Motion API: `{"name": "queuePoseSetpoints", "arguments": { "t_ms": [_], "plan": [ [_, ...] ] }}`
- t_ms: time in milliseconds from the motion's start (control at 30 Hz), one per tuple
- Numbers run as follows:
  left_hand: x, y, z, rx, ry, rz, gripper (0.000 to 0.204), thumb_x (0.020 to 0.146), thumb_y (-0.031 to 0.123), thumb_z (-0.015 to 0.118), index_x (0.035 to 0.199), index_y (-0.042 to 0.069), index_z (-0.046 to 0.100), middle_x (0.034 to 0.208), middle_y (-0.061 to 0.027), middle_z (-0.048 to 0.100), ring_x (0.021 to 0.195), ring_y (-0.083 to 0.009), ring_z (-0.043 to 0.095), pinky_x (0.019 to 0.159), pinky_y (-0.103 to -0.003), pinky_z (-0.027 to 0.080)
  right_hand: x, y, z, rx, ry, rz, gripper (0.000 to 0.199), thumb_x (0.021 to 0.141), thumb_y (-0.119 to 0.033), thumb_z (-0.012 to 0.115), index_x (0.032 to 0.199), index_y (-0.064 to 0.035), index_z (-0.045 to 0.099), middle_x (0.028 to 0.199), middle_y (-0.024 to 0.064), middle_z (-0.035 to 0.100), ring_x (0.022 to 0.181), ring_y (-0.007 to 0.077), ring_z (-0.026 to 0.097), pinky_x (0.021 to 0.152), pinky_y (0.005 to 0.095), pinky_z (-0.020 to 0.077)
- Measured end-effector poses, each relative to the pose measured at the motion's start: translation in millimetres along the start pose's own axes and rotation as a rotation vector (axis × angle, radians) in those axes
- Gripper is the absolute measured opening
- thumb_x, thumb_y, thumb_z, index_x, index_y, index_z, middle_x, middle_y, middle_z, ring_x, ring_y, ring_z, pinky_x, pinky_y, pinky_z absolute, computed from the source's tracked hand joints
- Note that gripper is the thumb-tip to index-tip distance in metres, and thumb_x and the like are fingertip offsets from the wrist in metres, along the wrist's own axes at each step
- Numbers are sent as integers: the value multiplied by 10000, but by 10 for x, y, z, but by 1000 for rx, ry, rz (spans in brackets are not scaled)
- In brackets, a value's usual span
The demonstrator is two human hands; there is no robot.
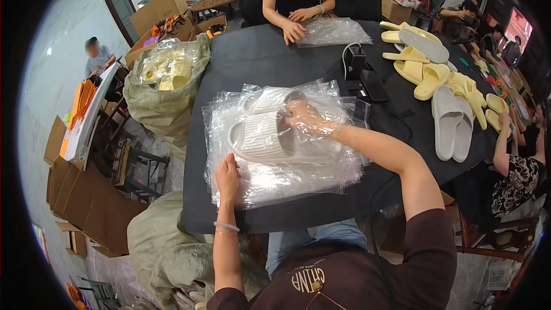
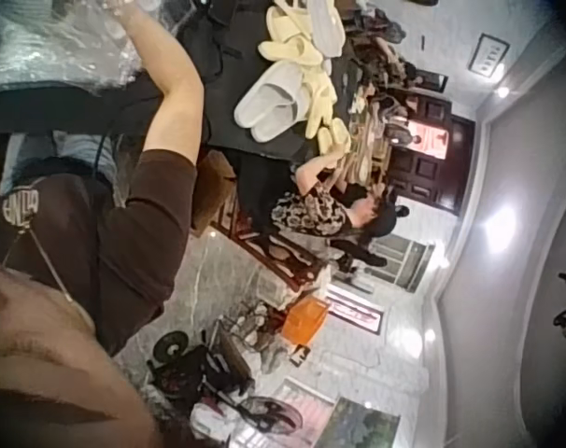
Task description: The person repeatedly picks pairs of slippers from a sack, places them on a plastic sheet on the table, and wraps them. The person handles yellow and white slippers, folding the plastic around each pair and moving the wrapped units aside. Coworkers perform similar wrapping tasks at the same table.
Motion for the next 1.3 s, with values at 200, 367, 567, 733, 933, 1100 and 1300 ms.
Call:
{"name": "queuePoseSetpoints", "arguments": {
  "t_ms": [200, 367, 567, 733, 933, 1100, 1300],
  "plan": [
    [-29, -12, 62, 52, 41, 18, 481, 984, 376, 488, 704, -11, 545, 562, -46, 502, 454, -105, 472, 443, -289, 380, 38, 92, -33, -67, -6, -71, 330, 790, -299, 578, 984, -37, 637, 1027, 189, 636, 1004, 367, 594, 845, 484, 471],
    [-28, -41, 33, 67, 81, 11, 481, 979, 378, 498, 702, -12, 548, 549, -54, 497, 450, -108, 471, 443, -293, 376, -79, -45, -185, -156, 33, -265, 332, 860, -322, 533, 930, -11, 628, 949, 217, 620, 917, 394, 588, 806, 486, 460],
    [-30, 29, 60, 134, 51, 35, 471, 968, 383, 518, 698, 2, 575, 500, -49, 474, 450, -108, 472, 442, -295, 368, -438, 339, -229, -358, 364, -697, 351, 888, -301, 567, 1085, -11, 578, 972, 238, 635, 965, 392, 611, 832, 468, 499],
    [-28, -66, 59, 165, 97, 79, 457, 963, 367, 540, 675, 13, 558, 490, -19, 431, 440, -76, 410, 423, -278, 330, -955, 596, -469, -287, -197, -89, 544, 838, -434, 640, 1073, 53, 581, 937, 203, 655, 865, 376, 647, 741, 437, 531],
    [-12, -98, 78, 198, 91, 127, 439, 958, 358, 549, 692, 11, 585, 489, -23, 422, 452, -83, 413, 433, -290, 333, -1165, 800, -352, 381, -557, 540, 626, 792, -537, 689, 1010, 47, 629, 894, 138, 661, 715, 196, 667, 673, 321, 546],
    [-7, -70, 82, 279, 55, 102, 410, 953, 351, 549, 743, 5, 612, 569, -94, 536, 496, -171, 489, 500, -335, 391, -1075, 717, -310, 768, -557, 728, 551, 852, -422, 679, 1174, 11, 568, 1087, 111, 630, 955, 177, 629, 833, 361, 523],
    [-52, 47, 70, 239, 53, 103, 426, 956, 363, 538, 760, -4, 626, 574, -106, 560, 492, -187, 515, 499, -346, 410, -1056, 565, -512, 996, -524, 728, 652, 811, -364, 733, 1286, -4, 468, 1176, 155, 577, 1080, 274, 567, 914, 451, 486]
  ]
}}
Point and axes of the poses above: each hand's wrist, its own x-axis towards the middle knuckle, its own z-axis out of the palm, y = z × x, the point moved 1 cm from there along x, towards the middle knuckle
